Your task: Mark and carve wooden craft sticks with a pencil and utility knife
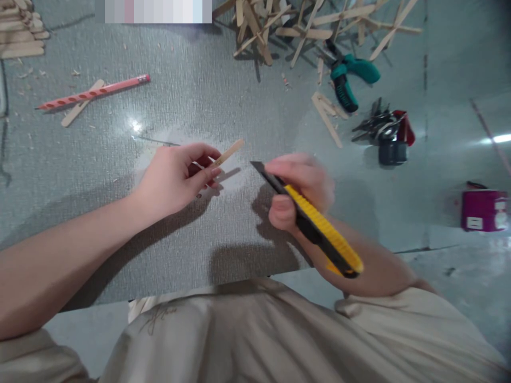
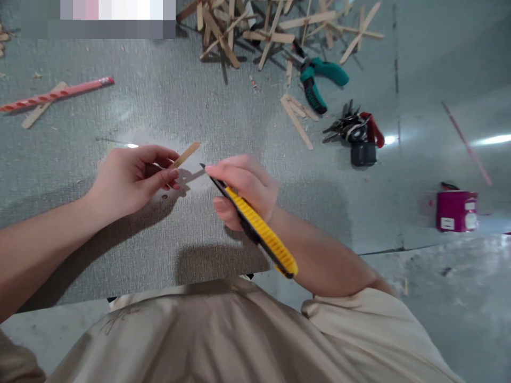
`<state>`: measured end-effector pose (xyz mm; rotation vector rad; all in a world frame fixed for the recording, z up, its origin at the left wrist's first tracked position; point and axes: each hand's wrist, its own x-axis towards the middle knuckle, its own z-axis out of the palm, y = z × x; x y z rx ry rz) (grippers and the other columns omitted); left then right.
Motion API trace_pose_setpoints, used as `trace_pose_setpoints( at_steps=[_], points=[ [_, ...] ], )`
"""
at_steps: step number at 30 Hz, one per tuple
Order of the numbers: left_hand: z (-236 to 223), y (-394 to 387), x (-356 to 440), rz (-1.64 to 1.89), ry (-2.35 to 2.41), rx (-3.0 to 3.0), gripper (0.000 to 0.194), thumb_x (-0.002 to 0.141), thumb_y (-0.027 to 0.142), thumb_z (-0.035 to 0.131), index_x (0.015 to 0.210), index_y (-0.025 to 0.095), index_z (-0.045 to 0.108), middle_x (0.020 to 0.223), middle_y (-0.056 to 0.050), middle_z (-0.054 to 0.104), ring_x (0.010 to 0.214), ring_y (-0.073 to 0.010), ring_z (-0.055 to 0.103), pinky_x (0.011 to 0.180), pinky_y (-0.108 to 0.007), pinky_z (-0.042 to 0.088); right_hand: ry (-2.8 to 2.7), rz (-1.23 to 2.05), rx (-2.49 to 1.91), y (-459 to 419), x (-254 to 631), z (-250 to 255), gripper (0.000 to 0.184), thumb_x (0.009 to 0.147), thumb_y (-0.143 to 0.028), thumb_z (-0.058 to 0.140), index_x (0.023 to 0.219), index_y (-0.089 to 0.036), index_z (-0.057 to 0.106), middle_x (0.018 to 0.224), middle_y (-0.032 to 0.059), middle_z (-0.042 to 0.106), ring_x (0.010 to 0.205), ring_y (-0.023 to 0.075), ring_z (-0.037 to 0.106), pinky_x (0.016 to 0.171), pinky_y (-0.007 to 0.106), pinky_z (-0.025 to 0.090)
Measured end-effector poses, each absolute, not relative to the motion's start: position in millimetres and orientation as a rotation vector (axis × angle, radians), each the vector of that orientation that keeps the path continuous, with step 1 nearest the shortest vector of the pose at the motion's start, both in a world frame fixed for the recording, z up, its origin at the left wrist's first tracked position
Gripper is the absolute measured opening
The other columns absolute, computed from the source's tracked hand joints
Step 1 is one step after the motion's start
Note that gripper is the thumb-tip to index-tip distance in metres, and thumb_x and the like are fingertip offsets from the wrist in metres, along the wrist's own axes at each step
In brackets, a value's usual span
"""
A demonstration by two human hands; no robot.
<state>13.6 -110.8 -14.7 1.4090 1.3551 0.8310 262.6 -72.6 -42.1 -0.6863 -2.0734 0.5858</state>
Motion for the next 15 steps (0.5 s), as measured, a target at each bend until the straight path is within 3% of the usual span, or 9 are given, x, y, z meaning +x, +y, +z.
trace_pose_setpoints(
  at_steps=[2, 4, 8, 15],
  points=[
    [-17, -110, 15, 0.853, 1.337, 1.398, 0.009, 0.095, 0.027, 0.072, 0.102, 0.022, 0.07, 0.078, 0.002, 0.078, 0.066, -0.0171, 0.078, 0.059, -0.024, 0.058, -2.088, 0.465, -0.584, -75, 255, -31, 0.028, 0.1, -0.037, 0.061, 0.126, -0.032, 0.065, 0.097, 0.0035, 0.078, 0.08, 0.0227, 0.077, 0.067, 0.036, 0.065],
    [-19, -110, 16, 0.877, 1.311, 1.364, 0.009, 0.094, 0.027, 0.073, 0.1, 0.022, 0.068, 0.083, 0.0, 0.079, 0.067, -0.0173, 0.079, 0.059, -0.024, 0.06, -2.169, 0.462, -0.634, -78, 250, -21, 0.026, 0.1, -0.031, 0.06, 0.126, -0.036, 0.064, 0.096, 0.0001, 0.08, 0.077, 0.0221, 0.077, 0.067, 0.036, 0.065],
    [-23, -110, 17, 0.908, 1.274, 1.343, 0.014, 0.093, 0.028, 0.075, 0.094, 0.021, 0.063, 0.083, 0.0, 0.078, 0.066, -0.0175, 0.079, 0.057, -0.024, 0.061, -2.239, 0.483, -0.712, -79, 247, -13, 0.029, 0.101, -0.031, 0.063, 0.127, -0.042, 0.062, 0.098, -0.0043, 0.082, 0.079, 0.022, 0.079, 0.073, 0.037, 0.066],
    [-23, -113, 17, 0.896, 1.247, 1.324, 0.012, 0.093, 0.026, 0.076, 0.095, 0.021, 0.065, 0.082, 0.001, 0.077, 0.067, -0.0166, 0.078, 0.058, -0.024, 0.063, -2.235, 0.462, -0.662, -76, 246, -17, 0.026, 0.101, -0.027, 0.064, 0.126, -0.035, 0.064, 0.098, 0.0005, 0.082, 0.081, 0.0216, 0.08, 0.072, 0.034, 0.067]
  ],
)
